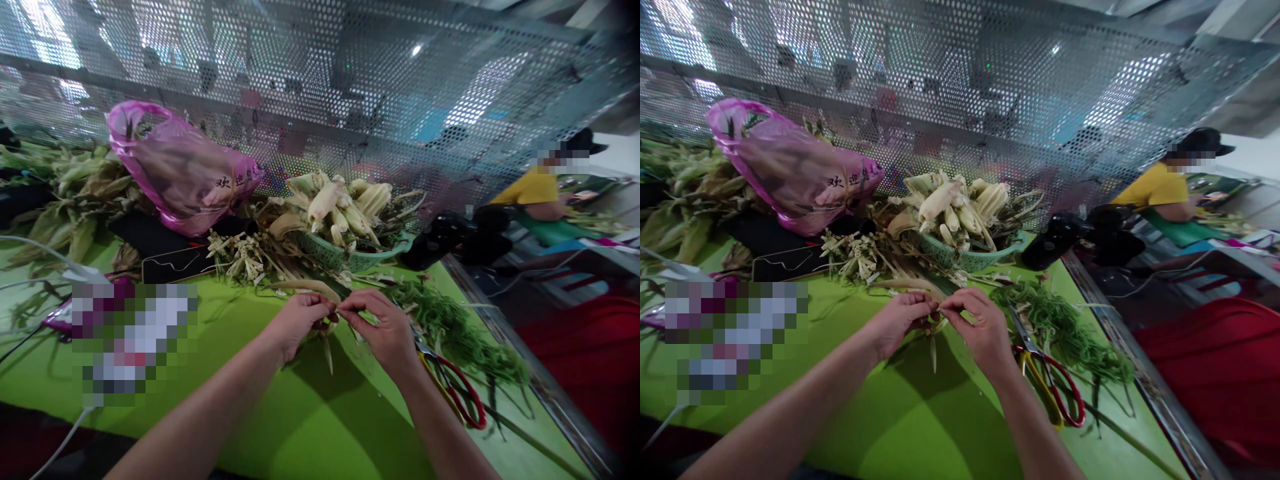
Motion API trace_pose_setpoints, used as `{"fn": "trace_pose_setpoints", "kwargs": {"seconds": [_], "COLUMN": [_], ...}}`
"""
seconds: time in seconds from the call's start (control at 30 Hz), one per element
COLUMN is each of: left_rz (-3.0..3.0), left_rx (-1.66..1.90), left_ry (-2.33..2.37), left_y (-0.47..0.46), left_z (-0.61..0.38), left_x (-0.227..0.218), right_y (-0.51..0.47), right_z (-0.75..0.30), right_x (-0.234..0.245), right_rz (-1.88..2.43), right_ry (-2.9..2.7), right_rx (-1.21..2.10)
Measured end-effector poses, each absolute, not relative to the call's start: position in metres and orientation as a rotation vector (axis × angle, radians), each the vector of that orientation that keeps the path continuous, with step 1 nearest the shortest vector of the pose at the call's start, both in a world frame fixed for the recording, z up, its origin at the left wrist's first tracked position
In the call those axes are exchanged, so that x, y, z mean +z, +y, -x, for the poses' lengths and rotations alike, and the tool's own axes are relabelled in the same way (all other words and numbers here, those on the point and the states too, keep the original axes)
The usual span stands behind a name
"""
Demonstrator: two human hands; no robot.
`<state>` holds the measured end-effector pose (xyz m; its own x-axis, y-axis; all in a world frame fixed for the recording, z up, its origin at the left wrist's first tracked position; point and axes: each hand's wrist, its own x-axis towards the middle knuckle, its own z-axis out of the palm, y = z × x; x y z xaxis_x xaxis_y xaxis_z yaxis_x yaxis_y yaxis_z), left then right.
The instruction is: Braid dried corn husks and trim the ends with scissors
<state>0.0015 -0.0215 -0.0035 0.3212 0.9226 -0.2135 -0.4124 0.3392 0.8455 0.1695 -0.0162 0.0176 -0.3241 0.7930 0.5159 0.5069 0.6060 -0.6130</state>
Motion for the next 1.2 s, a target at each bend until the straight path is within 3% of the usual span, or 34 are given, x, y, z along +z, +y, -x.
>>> {"fn": "trace_pose_setpoints", "kwargs": {"seconds": [0.53, 1.2], "left_rz": [-0.985, -0.751], "left_rx": [0.986, 1.018], "left_ry": [0.950, 0.905], "left_y": [-0.023, -0.023], "left_z": [-0.002, -0.004], "left_x": [0.003, -0.002], "right_y": [-0.021, -0.020], "right_z": [-0.163, -0.169], "right_x": [0.011, 0.014], "right_rz": [1.186, 1.010], "right_ry": [-1.826, -2.019], "right_rx": [0.632, 0.377]}}
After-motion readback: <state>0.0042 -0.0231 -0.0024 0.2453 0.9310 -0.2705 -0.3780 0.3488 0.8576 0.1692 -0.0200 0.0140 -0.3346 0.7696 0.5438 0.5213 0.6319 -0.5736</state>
